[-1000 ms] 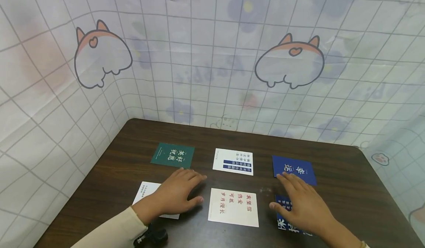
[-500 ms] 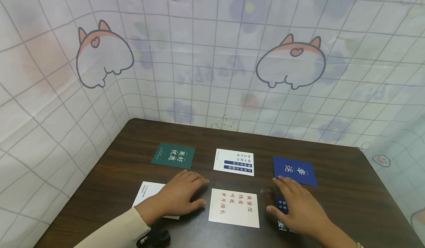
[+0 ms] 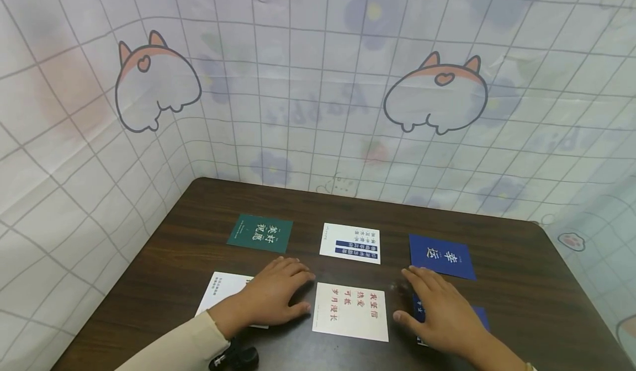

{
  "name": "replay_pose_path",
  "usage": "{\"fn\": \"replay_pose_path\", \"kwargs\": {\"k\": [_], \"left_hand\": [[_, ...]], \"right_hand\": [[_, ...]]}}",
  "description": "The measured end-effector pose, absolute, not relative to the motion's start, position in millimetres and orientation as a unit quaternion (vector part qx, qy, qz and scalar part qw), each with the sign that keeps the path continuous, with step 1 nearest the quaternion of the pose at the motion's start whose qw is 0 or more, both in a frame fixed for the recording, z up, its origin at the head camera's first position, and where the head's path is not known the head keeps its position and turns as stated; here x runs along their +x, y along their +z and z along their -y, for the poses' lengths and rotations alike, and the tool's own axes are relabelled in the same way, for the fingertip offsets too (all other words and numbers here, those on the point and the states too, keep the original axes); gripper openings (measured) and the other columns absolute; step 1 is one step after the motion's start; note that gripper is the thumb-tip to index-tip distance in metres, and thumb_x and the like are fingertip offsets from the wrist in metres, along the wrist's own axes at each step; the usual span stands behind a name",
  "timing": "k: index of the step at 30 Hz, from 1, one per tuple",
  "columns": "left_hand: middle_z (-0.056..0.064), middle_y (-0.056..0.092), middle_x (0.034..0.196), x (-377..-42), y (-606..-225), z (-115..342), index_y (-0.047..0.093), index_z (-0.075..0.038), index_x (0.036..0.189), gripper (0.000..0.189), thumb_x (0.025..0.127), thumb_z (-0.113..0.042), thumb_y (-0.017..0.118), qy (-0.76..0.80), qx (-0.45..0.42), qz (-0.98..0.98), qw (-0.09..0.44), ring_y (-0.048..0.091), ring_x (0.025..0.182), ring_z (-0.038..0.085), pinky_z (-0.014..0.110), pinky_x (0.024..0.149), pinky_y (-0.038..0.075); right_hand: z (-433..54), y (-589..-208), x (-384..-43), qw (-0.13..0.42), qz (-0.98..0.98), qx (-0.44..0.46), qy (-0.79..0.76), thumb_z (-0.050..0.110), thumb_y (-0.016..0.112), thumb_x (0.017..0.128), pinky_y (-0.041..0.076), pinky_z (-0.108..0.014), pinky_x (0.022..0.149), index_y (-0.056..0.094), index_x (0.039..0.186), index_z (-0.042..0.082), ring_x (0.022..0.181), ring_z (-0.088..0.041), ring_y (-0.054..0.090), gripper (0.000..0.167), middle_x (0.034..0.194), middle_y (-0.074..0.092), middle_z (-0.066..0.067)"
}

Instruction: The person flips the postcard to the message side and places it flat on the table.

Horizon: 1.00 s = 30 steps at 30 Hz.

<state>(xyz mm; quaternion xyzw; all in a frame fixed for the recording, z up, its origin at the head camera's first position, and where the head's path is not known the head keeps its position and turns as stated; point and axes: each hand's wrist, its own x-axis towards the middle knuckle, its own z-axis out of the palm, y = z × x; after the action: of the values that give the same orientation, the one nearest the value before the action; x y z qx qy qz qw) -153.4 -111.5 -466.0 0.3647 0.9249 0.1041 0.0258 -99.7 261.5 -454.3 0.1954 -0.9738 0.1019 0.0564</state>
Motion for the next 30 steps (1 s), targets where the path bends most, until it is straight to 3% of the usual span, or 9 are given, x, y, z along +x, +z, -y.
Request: {"fn": "replay_pose_path", "kwargs": {"k": [15, 30], "left_hand": [[0.000, 0.057, 0.141, -151, -464, 104, 0.059, -0.019, 0.142, 0.057, 0.096, -0.053, 0.065, 0.107, 0.375, -0.920, 0.038, 0.046, 0.138, 0.023, 0.056, 0.116, 0.027], [-0.003, 0.057, 0.141, -151, -469, 99, 0.056, -0.021, 0.145, 0.063, 0.094, -0.056, 0.066, 0.098, 0.377, -0.920, 0.036, 0.045, 0.139, 0.021, 0.054, 0.117, 0.025]], "right_hand": [[-251, -459, -98, 0.055, 0.969, 0.214, 0.106, 0.061, 0.072, 0.088, 0.041, -0.063, 0.103, 0.053, 0.147, 0.008, 0.135, -0.041, 0.048, 0.082, 0.147, 0.053, -0.015], [-242, -462, -98, 0.021, 0.973, 0.208, 0.100, 0.060, 0.075, 0.085, 0.041, -0.063, 0.104, 0.055, 0.146, 0.009, 0.134, -0.039, 0.050, 0.082, 0.145, 0.056, -0.014]]}}
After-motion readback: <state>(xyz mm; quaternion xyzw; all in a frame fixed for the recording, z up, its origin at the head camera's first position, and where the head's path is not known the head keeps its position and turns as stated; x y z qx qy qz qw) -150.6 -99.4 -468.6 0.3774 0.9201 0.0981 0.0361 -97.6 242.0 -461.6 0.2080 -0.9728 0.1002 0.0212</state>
